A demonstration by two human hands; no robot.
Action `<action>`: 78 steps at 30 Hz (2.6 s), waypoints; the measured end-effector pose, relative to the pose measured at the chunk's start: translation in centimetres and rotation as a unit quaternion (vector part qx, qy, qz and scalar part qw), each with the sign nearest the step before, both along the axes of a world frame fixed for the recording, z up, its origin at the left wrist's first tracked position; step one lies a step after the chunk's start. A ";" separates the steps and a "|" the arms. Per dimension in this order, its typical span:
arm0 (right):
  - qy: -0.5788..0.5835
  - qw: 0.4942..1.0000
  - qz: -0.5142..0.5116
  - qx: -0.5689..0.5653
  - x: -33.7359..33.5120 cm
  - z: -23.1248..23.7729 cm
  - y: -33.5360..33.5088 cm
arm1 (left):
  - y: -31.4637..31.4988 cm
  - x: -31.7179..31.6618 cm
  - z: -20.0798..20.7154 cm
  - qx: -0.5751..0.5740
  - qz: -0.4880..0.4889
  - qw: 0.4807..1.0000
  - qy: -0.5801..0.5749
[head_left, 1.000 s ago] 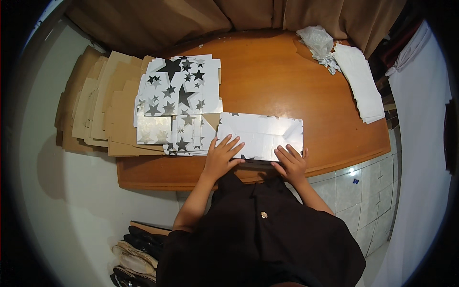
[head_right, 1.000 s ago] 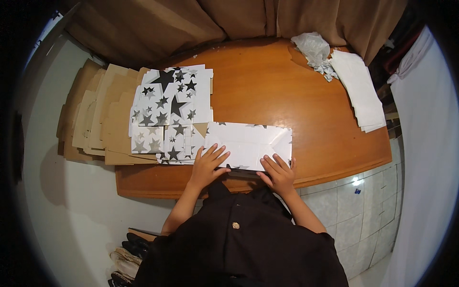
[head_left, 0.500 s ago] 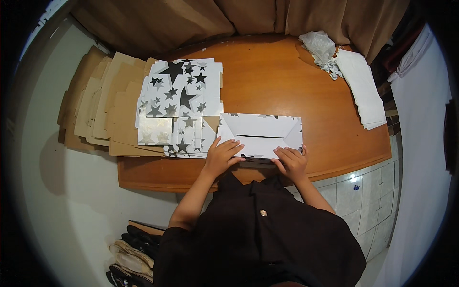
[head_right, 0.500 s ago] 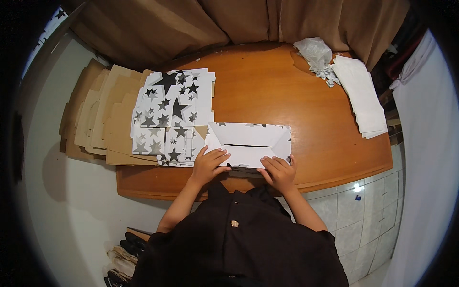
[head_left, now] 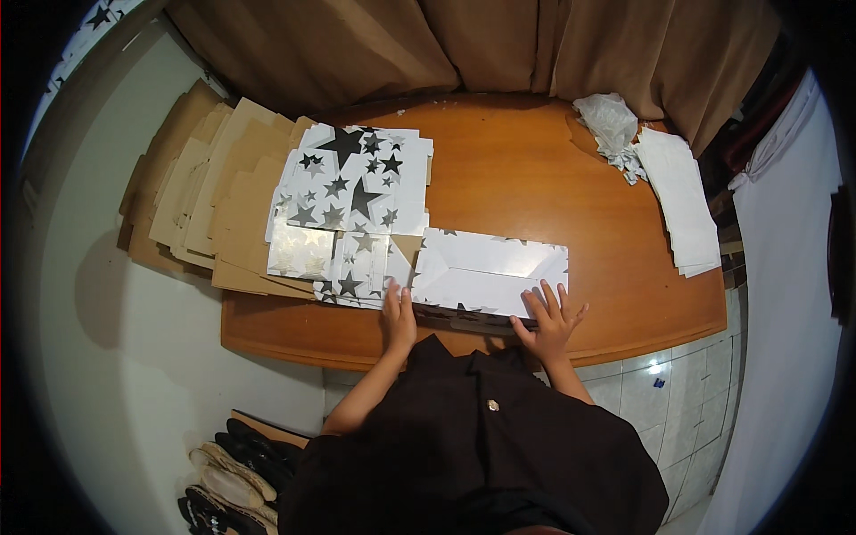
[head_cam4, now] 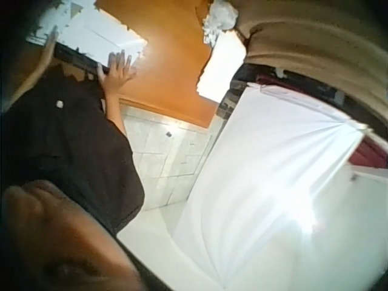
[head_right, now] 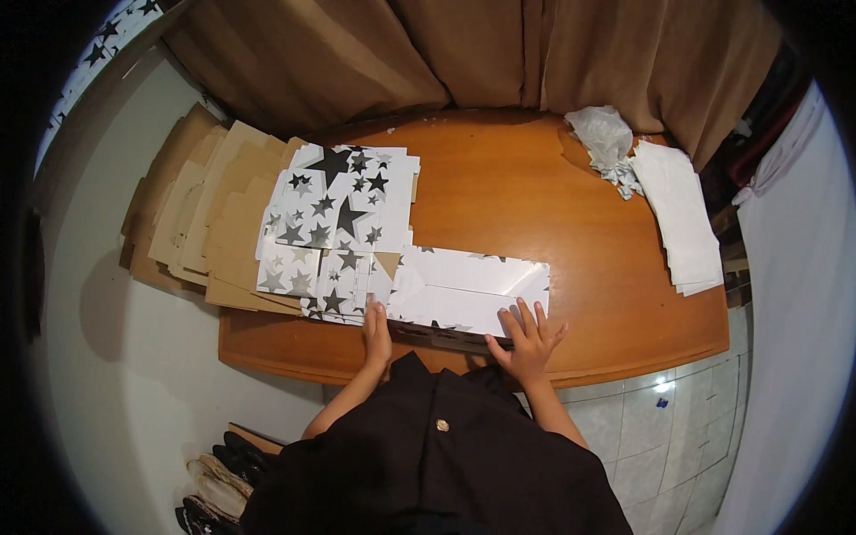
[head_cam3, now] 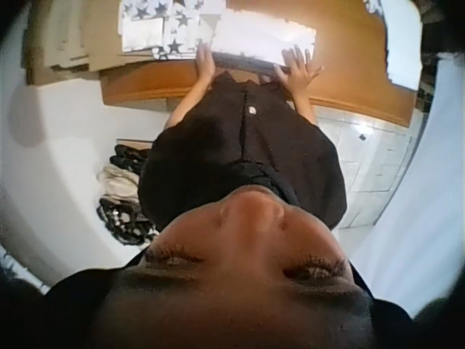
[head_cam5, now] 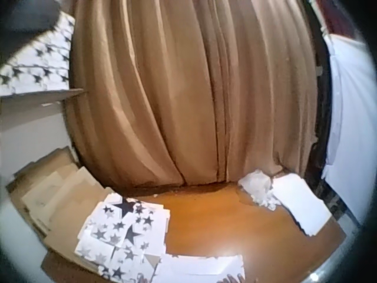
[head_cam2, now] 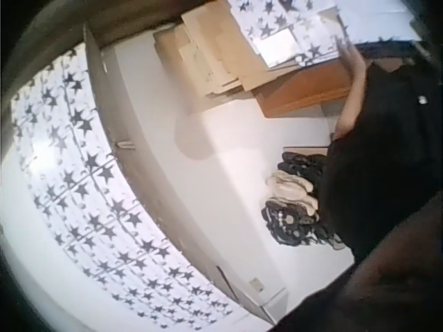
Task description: Assembling flat cardboard pieces into shoe boxes, placing tissue paper inside, and stacking them on a shelf.
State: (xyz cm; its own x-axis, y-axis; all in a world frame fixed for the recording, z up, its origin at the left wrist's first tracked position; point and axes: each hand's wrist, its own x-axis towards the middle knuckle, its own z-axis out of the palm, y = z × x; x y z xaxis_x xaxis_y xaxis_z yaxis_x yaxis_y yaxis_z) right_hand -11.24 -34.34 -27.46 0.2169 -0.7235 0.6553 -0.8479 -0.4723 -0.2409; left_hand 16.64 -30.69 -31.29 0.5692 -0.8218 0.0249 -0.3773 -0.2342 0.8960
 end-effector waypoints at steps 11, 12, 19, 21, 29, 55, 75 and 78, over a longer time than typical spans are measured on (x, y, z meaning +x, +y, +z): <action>-0.142 0.962 0.031 0.233 -1.1 1.5 -1.9 | -2.1 -3.7 11.4 -0.162 -0.171 0.969 -0.074; -0.207 0.943 0.088 0.246 -0.7 1.3 -2.4 | -2.8 -4.6 12.9 -0.205 -0.158 0.960 -0.111; -0.541 0.706 0.224 0.398 -1.0 -3.6 -4.2 | -6.7 -8.8 17.7 -0.366 -0.339 0.776 -0.386; -0.685 0.666 0.122 0.270 -2.1 -2.4 -5.1 | -7.2 -10.7 16.3 -0.438 -0.379 0.746 -0.327; -0.513 0.834 0.157 0.127 -7.8 12.8 -4.1 | -9.5 -15.0 8.4 -0.613 -0.427 0.617 -0.247; -0.454 0.865 -0.090 0.192 -15.4 -0.5 -16.0 | -8.2 -10.0 4.8 -0.300 -0.534 0.682 -0.399; -0.154 0.968 -0.106 0.165 -8.7 -1.3 3.5 | -7.2 -8.7 4.4 -0.239 -0.495 0.693 -0.466; -0.036 0.991 -0.085 0.101 -8.3 -2.7 3.8 | -7.4 -6.8 4.1 -0.163 -0.565 0.678 -0.441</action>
